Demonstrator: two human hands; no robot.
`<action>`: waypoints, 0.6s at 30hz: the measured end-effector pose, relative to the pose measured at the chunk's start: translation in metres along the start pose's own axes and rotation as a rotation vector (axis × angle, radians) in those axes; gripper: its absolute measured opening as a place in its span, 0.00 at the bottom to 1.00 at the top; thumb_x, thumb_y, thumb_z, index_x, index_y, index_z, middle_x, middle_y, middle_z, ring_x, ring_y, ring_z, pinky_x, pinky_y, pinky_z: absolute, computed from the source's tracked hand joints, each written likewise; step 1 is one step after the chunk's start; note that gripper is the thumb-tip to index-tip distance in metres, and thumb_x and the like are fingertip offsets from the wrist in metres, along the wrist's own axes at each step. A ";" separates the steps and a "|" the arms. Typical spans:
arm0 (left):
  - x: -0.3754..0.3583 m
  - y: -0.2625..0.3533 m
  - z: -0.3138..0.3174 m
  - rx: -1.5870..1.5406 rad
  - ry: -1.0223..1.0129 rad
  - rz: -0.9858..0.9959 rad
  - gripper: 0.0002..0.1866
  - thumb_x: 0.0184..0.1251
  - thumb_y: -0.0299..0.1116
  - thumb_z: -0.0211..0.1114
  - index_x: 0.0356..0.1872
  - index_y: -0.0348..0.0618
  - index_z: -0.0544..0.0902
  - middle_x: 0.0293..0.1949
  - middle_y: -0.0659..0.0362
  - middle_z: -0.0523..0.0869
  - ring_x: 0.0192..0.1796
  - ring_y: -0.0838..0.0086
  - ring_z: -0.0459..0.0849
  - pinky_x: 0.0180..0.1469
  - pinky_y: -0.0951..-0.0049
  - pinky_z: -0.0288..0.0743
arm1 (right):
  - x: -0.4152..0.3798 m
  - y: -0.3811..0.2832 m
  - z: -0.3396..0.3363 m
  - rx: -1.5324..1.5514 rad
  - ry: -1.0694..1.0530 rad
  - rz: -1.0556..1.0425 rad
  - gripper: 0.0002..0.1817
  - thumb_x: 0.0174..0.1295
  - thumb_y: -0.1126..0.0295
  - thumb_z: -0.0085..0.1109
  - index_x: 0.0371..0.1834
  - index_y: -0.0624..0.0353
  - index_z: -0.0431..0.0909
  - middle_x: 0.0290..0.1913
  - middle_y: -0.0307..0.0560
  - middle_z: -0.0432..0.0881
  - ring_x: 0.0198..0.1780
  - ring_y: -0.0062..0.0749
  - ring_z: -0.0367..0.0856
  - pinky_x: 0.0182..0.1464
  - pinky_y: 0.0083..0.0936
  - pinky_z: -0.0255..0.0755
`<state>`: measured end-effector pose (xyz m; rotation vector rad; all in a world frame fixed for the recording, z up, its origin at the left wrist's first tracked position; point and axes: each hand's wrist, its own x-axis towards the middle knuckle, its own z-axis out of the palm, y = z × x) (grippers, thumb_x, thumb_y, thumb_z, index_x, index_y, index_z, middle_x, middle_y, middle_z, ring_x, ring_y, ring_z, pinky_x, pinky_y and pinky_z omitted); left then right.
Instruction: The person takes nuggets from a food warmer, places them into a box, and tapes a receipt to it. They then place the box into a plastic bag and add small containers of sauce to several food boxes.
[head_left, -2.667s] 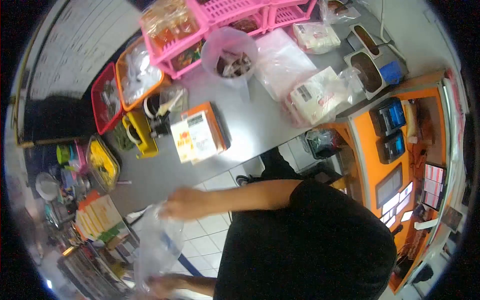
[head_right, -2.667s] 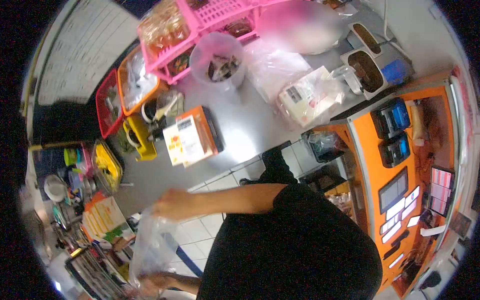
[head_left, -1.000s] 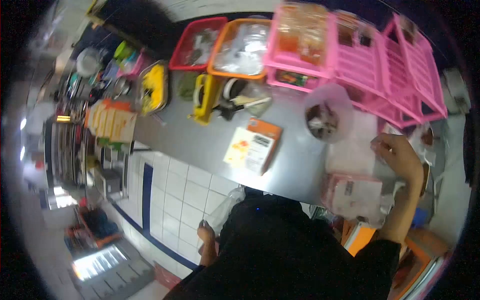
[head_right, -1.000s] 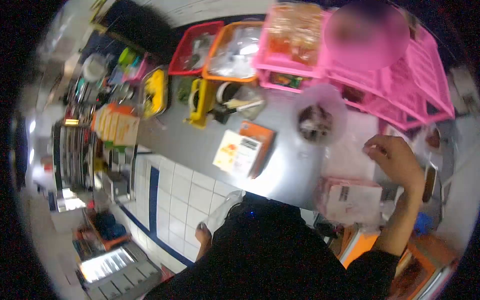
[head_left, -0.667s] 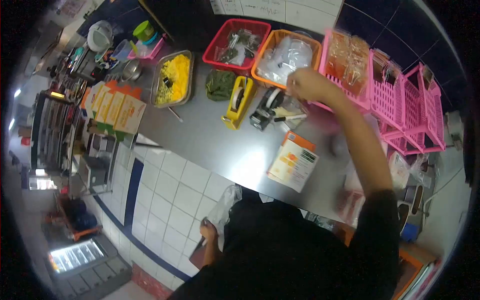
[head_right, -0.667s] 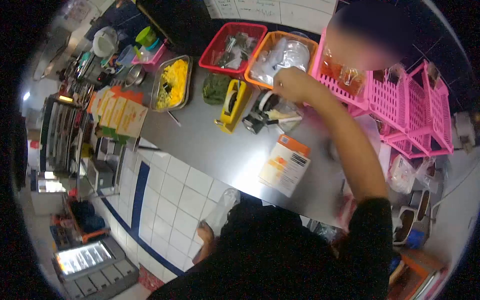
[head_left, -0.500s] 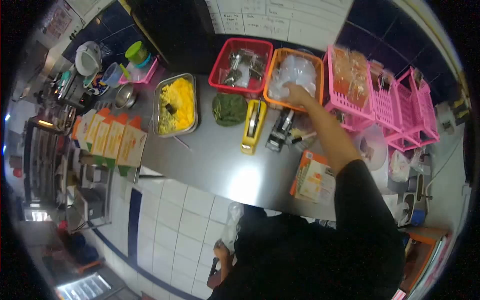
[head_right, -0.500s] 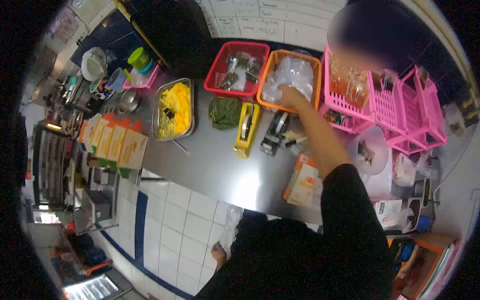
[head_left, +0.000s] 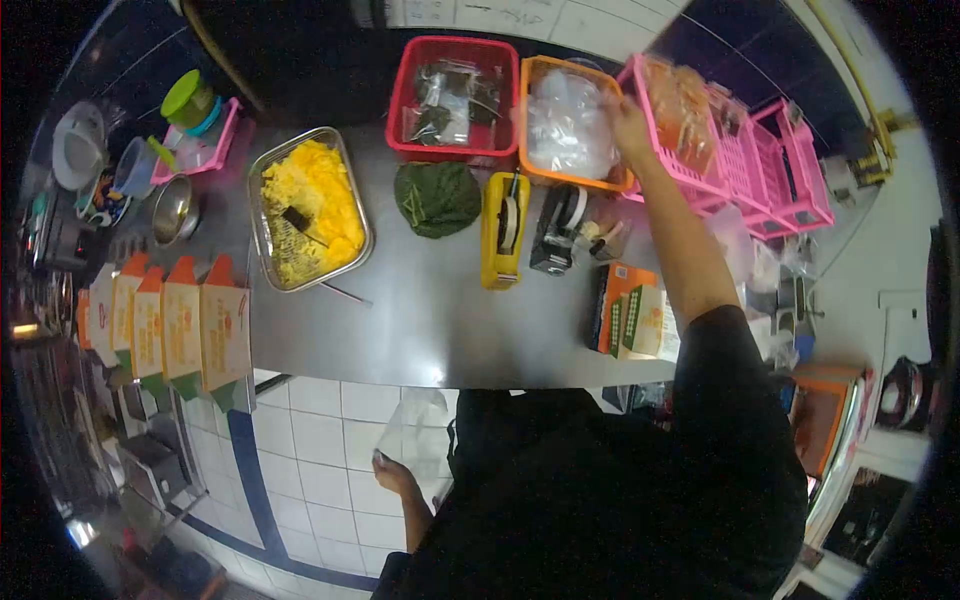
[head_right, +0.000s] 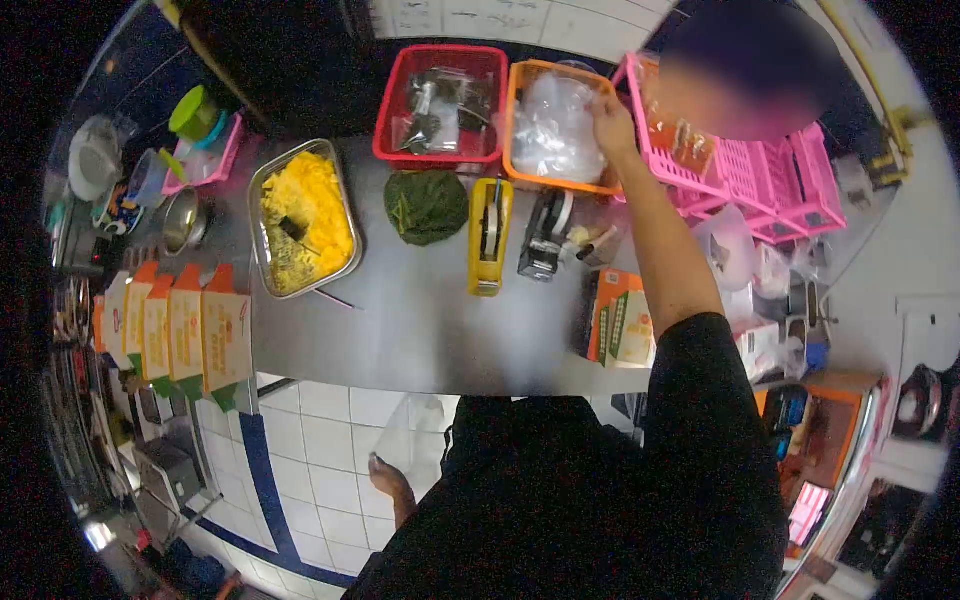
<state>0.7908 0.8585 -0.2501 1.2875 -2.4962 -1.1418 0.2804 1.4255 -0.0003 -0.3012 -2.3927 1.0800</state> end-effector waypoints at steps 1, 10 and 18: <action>0.008 0.014 0.000 -0.018 0.072 -0.022 0.28 0.77 0.49 0.49 0.50 0.28 0.82 0.45 0.37 0.85 0.45 0.49 0.83 0.50 0.56 0.76 | 0.024 0.034 0.000 0.160 0.075 0.077 0.20 0.72 0.56 0.50 0.40 0.64 0.81 0.34 0.52 0.83 0.36 0.37 0.79 0.43 0.33 0.72; 0.048 0.065 0.008 -0.166 0.008 0.007 0.26 0.78 0.44 0.48 0.54 0.26 0.79 0.51 0.40 0.84 0.53 0.53 0.82 0.59 0.61 0.73 | 0.014 -0.017 -0.049 0.198 0.310 0.297 0.20 0.71 0.55 0.49 0.55 0.57 0.77 0.29 0.39 0.73 0.29 0.25 0.70 0.31 0.27 0.69; 0.049 0.070 0.011 -0.123 -0.114 0.040 0.25 0.78 0.43 0.51 0.56 0.25 0.79 0.53 0.42 0.84 0.57 0.59 0.81 0.62 0.65 0.71 | -0.055 -0.045 -0.010 -0.503 -0.610 -0.066 0.52 0.49 0.32 0.65 0.69 0.60 0.66 0.58 0.68 0.78 0.60 0.57 0.78 0.64 0.42 0.70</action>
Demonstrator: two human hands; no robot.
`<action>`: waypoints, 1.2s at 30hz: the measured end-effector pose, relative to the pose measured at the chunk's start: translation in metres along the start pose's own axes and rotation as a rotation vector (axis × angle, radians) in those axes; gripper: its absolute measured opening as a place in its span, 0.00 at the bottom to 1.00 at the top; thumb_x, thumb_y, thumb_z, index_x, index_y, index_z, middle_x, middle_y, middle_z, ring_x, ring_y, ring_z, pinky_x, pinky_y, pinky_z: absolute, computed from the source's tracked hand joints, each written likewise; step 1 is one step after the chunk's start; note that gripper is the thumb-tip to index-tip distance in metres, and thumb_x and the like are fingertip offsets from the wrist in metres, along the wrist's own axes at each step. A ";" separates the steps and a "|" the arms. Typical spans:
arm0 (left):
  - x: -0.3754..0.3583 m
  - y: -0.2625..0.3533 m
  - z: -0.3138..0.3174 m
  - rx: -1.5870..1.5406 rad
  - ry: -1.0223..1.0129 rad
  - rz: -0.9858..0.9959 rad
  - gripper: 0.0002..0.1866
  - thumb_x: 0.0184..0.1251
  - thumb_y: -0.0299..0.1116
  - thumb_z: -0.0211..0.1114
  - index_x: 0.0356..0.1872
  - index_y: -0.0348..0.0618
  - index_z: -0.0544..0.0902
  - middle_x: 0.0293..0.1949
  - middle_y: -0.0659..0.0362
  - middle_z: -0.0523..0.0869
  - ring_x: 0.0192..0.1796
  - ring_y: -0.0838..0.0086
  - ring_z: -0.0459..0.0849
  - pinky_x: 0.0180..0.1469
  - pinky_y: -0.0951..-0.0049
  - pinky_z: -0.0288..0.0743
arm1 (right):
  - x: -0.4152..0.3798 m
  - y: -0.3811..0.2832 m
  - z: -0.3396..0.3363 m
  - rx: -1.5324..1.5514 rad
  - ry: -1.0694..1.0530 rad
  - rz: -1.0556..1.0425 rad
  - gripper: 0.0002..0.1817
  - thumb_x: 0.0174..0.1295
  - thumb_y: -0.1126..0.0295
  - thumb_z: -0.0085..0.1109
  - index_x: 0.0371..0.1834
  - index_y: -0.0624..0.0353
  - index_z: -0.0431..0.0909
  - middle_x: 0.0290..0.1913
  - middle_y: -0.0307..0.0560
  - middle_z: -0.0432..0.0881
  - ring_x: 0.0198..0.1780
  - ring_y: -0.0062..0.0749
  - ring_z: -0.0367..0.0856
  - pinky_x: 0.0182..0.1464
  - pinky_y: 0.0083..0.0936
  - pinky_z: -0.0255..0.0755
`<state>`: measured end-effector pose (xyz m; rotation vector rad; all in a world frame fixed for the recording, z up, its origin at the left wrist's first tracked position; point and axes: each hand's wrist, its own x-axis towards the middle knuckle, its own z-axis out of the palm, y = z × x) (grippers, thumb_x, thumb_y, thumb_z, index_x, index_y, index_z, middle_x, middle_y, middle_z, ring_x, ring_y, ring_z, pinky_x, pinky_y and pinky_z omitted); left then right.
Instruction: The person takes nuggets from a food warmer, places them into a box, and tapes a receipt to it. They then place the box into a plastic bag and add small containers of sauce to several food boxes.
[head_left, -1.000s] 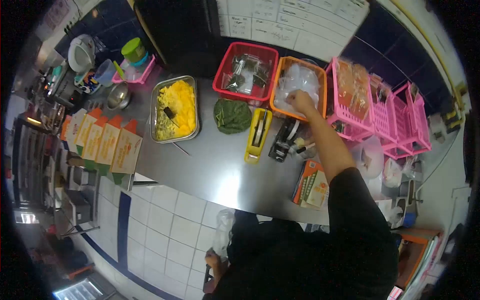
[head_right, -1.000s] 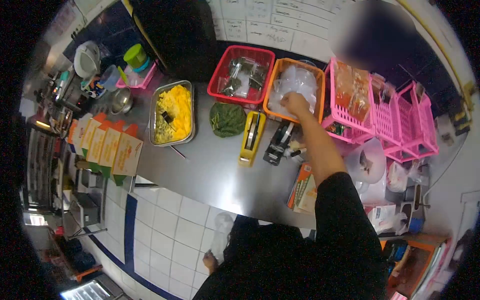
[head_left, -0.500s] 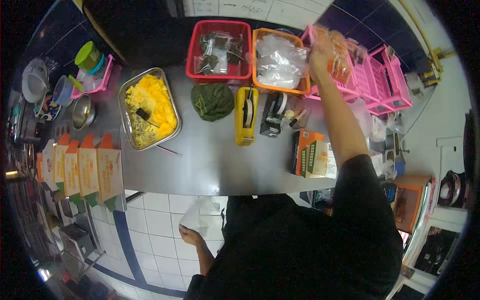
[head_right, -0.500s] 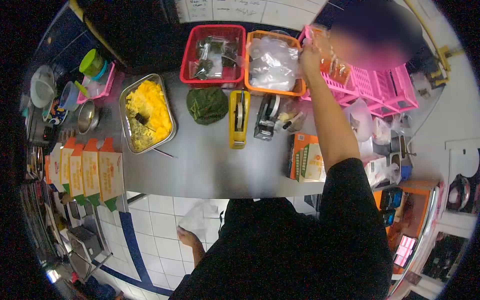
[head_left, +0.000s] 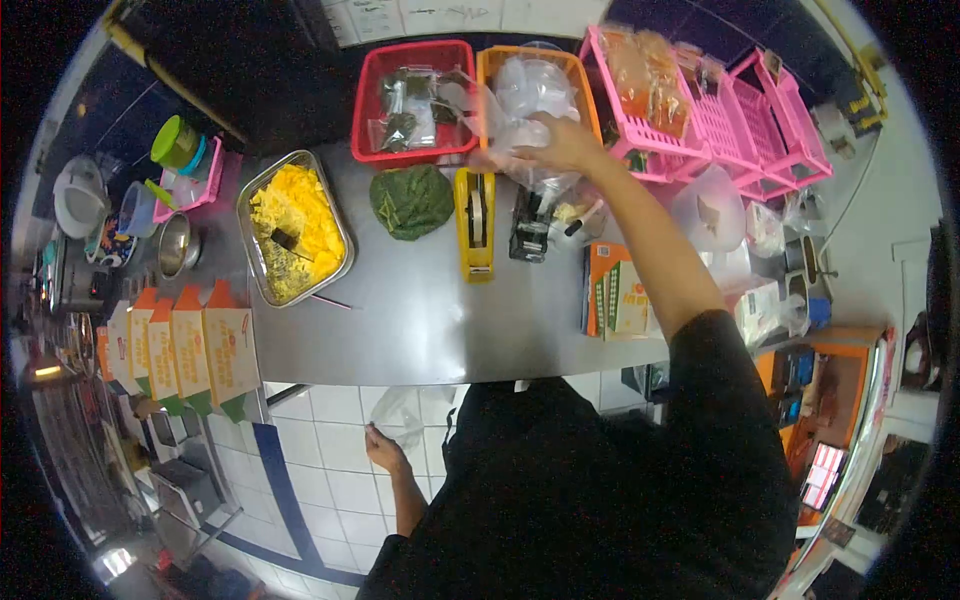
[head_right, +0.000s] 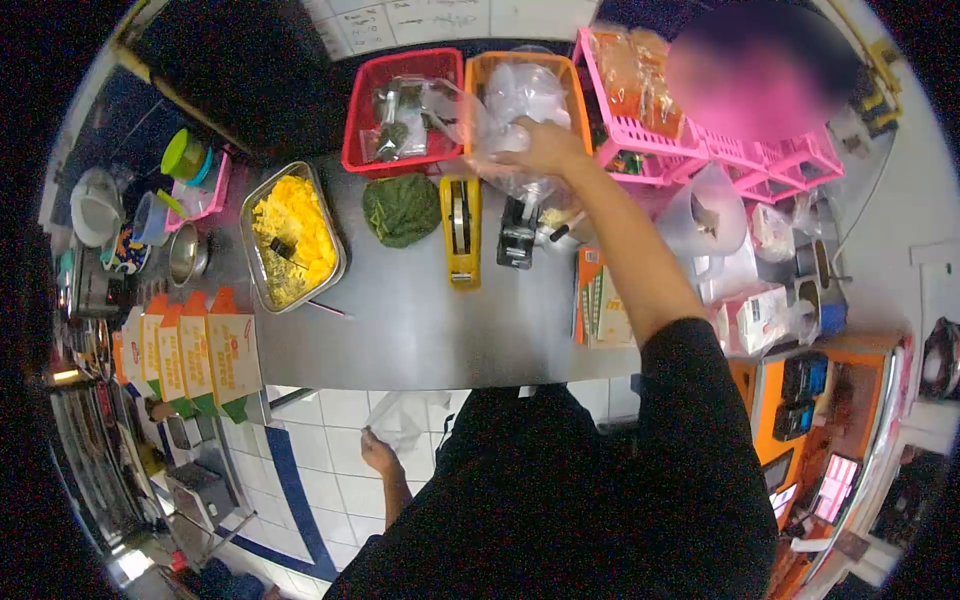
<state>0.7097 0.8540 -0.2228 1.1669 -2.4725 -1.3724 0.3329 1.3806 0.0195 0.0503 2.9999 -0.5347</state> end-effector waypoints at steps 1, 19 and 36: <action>0.000 -0.006 0.003 -0.083 0.017 0.025 0.24 0.78 0.43 0.51 0.54 0.27 0.80 0.51 0.45 0.85 0.54 0.61 0.81 0.60 0.64 0.71 | 0.005 -0.006 0.010 0.040 -0.003 0.022 0.54 0.47 0.30 0.65 0.70 0.60 0.64 0.58 0.70 0.77 0.60 0.60 0.78 0.64 0.43 0.70; -0.049 0.008 -0.027 -0.130 -0.077 -0.202 0.22 0.77 0.43 0.53 0.57 0.32 0.80 0.19 0.69 0.68 0.19 0.85 0.59 0.20 0.78 0.53 | 0.050 0.025 0.043 0.345 0.246 0.000 0.15 0.60 0.60 0.64 0.41 0.61 0.82 0.40 0.57 0.86 0.43 0.44 0.85 0.48 0.35 0.75; -0.177 0.233 -0.069 -0.063 -0.520 -0.287 0.26 0.80 0.48 0.43 0.53 0.35 0.80 0.25 0.54 0.80 0.25 0.72 0.76 0.23 0.68 0.63 | -0.342 -0.181 0.143 1.207 -0.441 -0.712 0.16 0.56 0.79 0.48 0.47 0.67 0.78 0.47 0.63 0.80 0.52 0.54 0.79 0.56 0.39 0.72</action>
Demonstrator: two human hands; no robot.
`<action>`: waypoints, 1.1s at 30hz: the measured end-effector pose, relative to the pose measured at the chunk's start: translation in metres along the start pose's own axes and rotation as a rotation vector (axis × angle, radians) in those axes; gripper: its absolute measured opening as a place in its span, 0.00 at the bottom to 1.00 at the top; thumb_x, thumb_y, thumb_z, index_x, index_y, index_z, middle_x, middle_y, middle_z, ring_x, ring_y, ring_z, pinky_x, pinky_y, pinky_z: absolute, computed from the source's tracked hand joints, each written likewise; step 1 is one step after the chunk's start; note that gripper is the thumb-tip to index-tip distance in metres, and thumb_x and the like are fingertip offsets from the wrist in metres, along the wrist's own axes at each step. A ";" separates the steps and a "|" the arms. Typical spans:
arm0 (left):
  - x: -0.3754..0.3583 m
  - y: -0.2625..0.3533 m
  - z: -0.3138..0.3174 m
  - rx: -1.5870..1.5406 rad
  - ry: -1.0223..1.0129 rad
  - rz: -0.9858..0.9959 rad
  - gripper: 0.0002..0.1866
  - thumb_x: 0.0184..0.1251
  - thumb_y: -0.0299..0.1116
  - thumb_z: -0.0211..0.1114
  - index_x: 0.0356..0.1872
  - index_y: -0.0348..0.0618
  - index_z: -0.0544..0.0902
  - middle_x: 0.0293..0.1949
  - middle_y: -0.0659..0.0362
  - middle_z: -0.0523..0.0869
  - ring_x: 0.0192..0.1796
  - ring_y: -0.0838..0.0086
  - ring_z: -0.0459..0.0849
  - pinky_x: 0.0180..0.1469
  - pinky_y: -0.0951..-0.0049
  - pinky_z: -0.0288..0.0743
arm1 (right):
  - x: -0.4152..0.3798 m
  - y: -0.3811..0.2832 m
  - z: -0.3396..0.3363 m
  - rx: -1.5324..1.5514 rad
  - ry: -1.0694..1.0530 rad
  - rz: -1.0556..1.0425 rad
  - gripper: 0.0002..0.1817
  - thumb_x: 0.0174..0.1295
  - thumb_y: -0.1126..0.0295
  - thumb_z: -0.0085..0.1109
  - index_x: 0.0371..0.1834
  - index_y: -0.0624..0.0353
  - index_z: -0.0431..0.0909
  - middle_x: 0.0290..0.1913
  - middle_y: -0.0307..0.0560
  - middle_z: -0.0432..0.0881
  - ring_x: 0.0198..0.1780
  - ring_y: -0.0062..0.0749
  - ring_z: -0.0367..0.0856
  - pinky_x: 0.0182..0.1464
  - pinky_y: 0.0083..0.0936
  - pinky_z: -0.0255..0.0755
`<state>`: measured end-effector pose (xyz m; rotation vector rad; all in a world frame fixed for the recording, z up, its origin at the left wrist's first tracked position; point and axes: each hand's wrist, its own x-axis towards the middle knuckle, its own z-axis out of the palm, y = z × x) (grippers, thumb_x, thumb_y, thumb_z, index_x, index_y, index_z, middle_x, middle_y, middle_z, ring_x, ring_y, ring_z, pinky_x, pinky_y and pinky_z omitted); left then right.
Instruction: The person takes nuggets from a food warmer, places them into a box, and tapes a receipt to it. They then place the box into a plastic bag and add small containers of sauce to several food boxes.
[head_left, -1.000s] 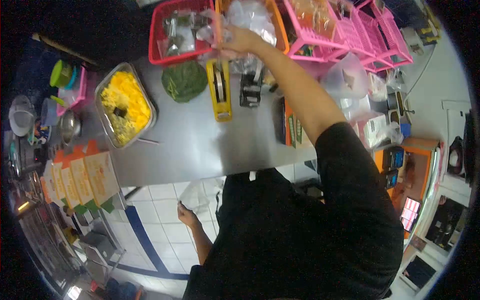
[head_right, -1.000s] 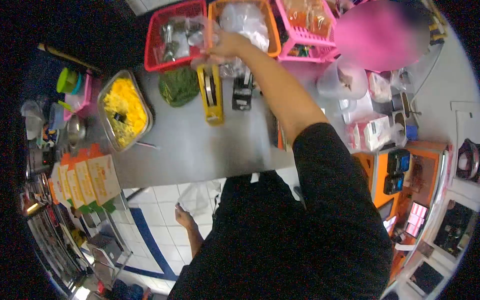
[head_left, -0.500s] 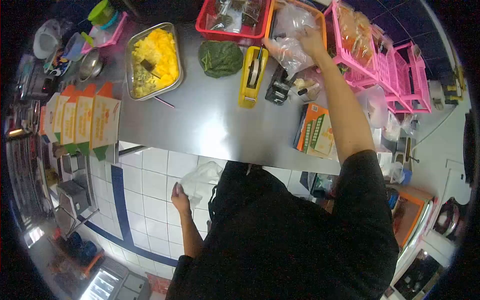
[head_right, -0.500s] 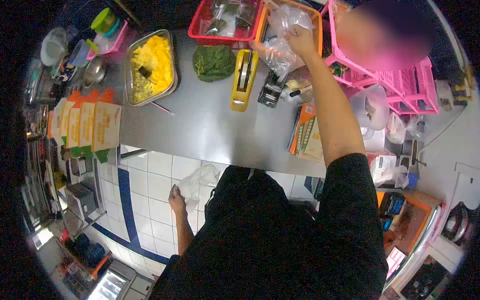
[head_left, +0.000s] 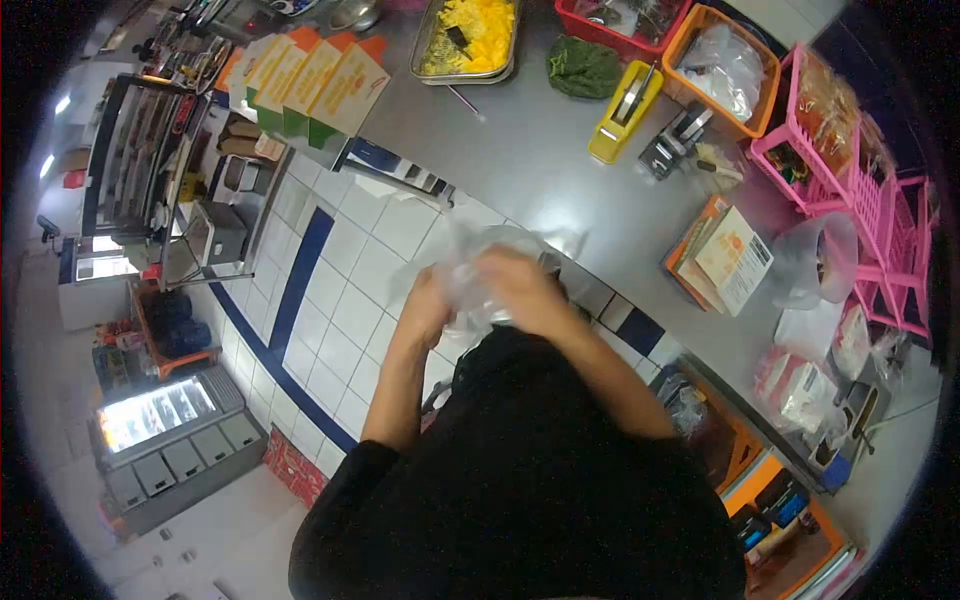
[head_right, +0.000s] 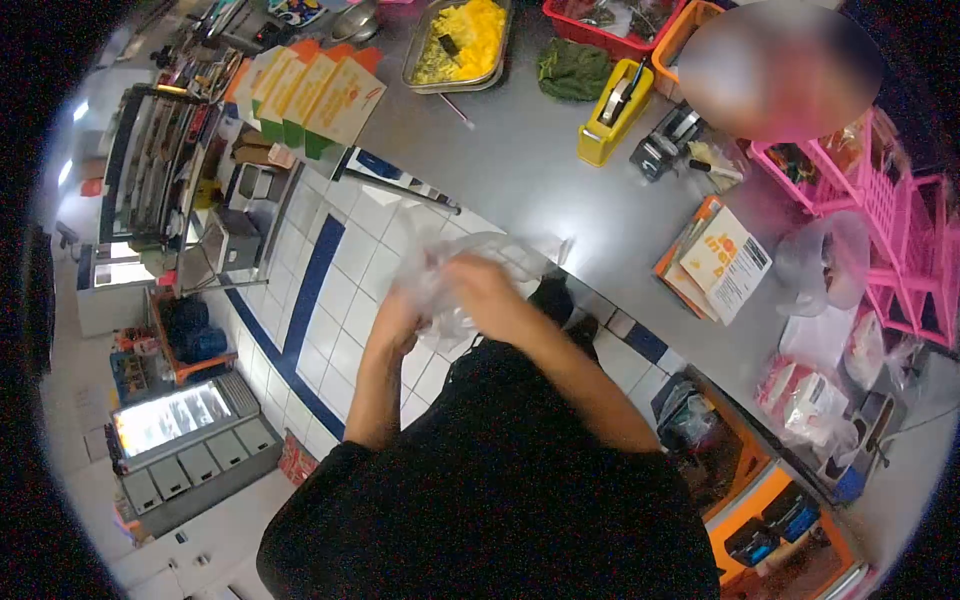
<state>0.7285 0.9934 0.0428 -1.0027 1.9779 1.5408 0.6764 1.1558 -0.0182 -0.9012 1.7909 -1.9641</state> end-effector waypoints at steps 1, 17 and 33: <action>-0.030 0.012 0.009 0.059 0.069 0.174 0.28 0.80 0.52 0.42 0.46 0.34 0.80 0.22 0.58 0.76 0.23 0.75 0.72 0.22 0.70 0.60 | 0.007 0.017 0.038 0.029 0.057 0.009 0.15 0.57 0.79 0.49 0.47 0.68 0.78 0.46 0.61 0.81 0.52 0.53 0.79 0.56 0.38 0.72; -0.028 -0.027 -0.019 -0.454 -0.065 0.111 0.35 0.76 0.62 0.42 0.72 0.49 0.67 0.13 0.71 0.58 0.14 0.86 0.54 0.14 0.81 0.45 | -0.078 -0.058 -0.025 -0.066 -0.226 0.331 0.21 0.67 0.55 0.52 0.53 0.61 0.79 0.41 0.59 0.86 0.47 0.50 0.84 0.55 0.43 0.74; 0.020 -0.025 -0.020 -0.252 -0.186 0.150 0.32 0.80 0.56 0.40 0.71 0.42 0.68 0.13 0.71 0.60 0.15 0.85 0.55 0.18 0.80 0.47 | 0.012 -0.030 -0.080 -1.273 0.693 0.635 0.45 0.48 0.40 0.66 0.72 0.42 0.66 0.74 0.67 0.54 0.70 0.70 0.56 0.66 0.67 0.54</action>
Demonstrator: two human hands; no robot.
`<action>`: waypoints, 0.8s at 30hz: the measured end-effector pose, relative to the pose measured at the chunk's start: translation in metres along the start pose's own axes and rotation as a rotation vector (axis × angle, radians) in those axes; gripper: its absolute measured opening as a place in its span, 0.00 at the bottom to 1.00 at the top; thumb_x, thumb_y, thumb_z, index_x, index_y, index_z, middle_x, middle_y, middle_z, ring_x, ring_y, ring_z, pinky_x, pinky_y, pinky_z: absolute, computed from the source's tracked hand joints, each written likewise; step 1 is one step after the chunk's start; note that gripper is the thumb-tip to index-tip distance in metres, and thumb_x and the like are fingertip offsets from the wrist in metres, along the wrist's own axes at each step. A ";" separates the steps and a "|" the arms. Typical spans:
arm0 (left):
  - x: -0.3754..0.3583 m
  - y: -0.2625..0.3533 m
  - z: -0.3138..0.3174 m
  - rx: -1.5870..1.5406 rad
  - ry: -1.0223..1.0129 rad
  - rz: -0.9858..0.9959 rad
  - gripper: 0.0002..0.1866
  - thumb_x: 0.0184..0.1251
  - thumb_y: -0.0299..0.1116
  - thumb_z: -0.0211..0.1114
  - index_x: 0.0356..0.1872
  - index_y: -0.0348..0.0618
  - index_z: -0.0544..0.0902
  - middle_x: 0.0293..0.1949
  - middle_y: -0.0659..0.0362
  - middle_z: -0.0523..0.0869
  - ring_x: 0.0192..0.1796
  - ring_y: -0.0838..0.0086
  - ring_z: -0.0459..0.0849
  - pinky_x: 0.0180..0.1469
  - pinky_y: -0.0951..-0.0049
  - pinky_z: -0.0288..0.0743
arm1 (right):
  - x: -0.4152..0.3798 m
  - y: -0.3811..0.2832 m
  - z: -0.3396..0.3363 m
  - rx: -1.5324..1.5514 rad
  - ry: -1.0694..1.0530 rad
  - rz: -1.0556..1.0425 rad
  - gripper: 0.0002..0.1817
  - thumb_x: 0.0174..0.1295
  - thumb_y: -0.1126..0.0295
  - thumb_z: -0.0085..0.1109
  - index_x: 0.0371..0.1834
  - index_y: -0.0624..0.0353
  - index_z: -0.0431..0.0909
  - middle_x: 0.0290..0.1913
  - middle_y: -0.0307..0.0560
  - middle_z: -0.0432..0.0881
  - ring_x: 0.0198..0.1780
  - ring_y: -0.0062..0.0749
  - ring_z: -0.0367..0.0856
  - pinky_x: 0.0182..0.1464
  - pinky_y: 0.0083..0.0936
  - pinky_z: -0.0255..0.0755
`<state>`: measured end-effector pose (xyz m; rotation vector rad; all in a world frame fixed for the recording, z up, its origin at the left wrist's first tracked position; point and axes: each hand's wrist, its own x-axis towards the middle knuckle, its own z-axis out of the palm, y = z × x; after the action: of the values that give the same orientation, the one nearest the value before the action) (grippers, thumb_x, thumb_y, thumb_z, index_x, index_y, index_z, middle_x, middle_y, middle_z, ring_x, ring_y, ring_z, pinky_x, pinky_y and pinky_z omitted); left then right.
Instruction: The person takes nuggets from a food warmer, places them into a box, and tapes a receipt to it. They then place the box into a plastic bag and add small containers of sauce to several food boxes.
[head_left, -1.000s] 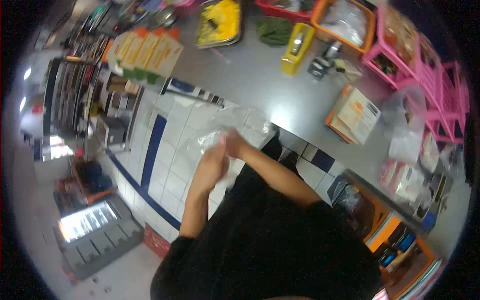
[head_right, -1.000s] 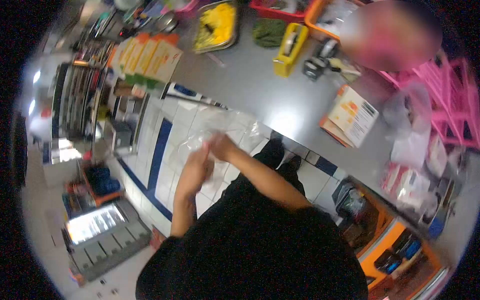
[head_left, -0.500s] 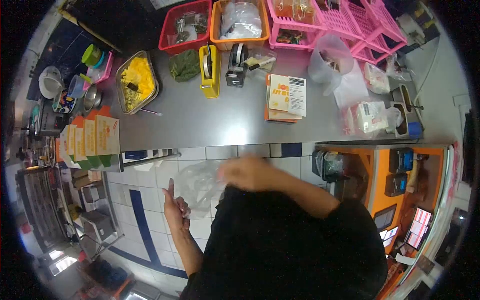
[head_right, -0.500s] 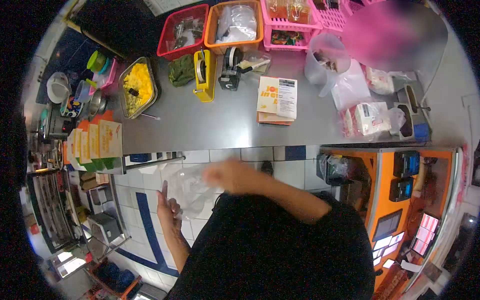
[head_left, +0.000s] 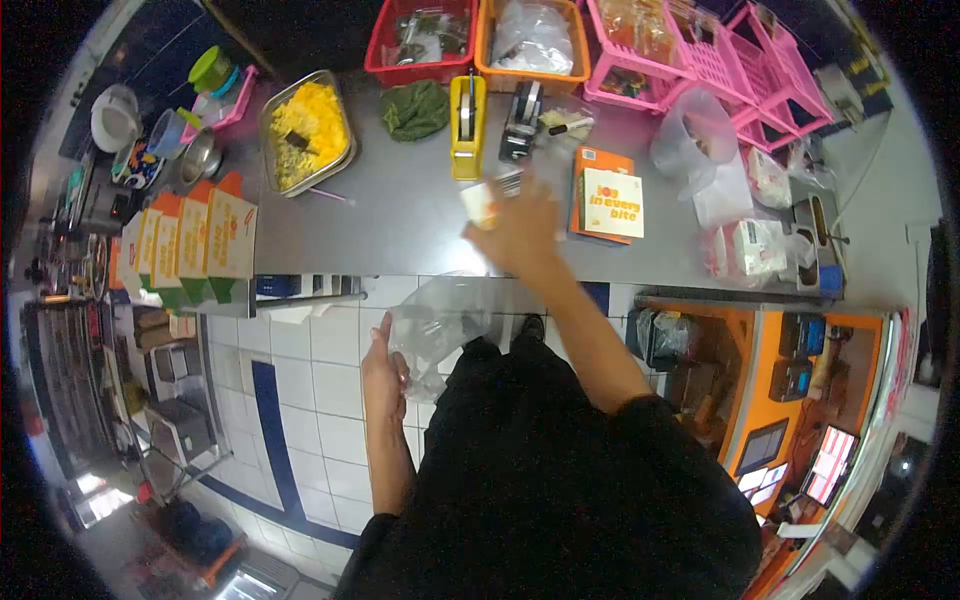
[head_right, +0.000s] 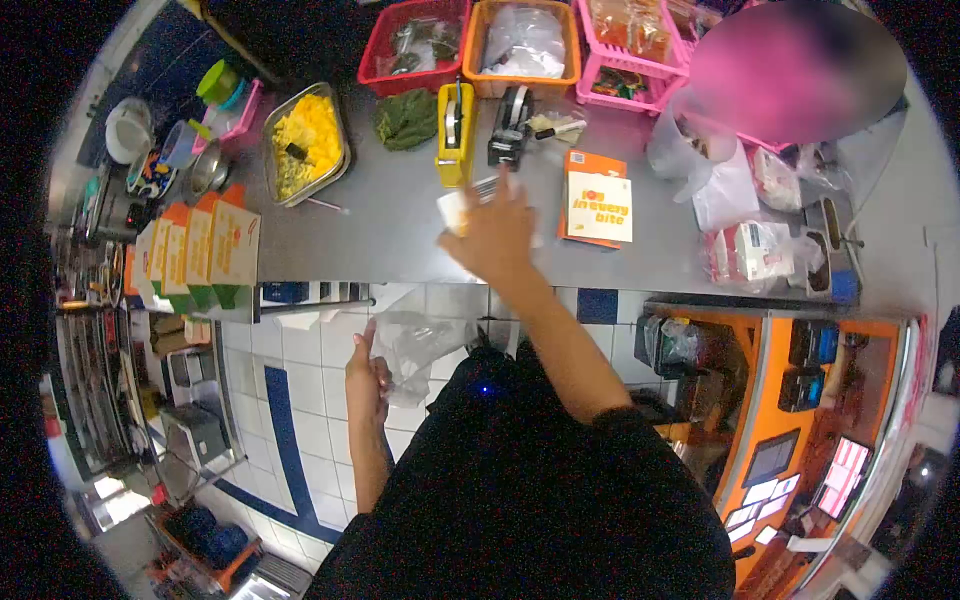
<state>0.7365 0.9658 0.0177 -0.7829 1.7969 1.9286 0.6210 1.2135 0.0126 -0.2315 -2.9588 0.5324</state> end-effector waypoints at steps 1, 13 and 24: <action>0.001 0.002 0.001 0.007 -0.015 0.002 0.32 0.80 0.56 0.40 0.71 0.42 0.68 0.13 0.71 0.60 0.15 0.85 0.55 0.18 0.80 0.47 | 0.005 -0.009 0.018 0.038 -0.126 0.042 0.45 0.49 0.40 0.66 0.72 0.41 0.66 0.75 0.66 0.54 0.71 0.70 0.55 0.67 0.68 0.52; 0.006 -0.009 -0.013 0.065 0.023 -0.002 0.33 0.79 0.57 0.41 0.69 0.42 0.71 0.15 0.70 0.60 0.17 0.85 0.54 0.19 0.79 0.48 | 0.016 0.112 -0.016 -0.253 0.137 0.609 0.48 0.48 0.38 0.66 0.73 0.41 0.63 0.69 0.78 0.57 0.67 0.70 0.62 0.66 0.60 0.57; 0.014 -0.007 -0.010 0.134 0.038 0.090 0.33 0.79 0.56 0.41 0.70 0.39 0.70 0.13 0.71 0.58 0.16 0.84 0.54 0.19 0.78 0.48 | 0.026 0.040 0.021 -0.129 0.205 0.254 0.45 0.42 0.47 0.72 0.70 0.39 0.69 0.71 0.75 0.54 0.66 0.67 0.62 0.66 0.63 0.53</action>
<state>0.7320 0.9552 0.0031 -0.7091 1.9927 1.8362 0.5980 1.2480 -0.0185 -0.6406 -2.7804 0.3219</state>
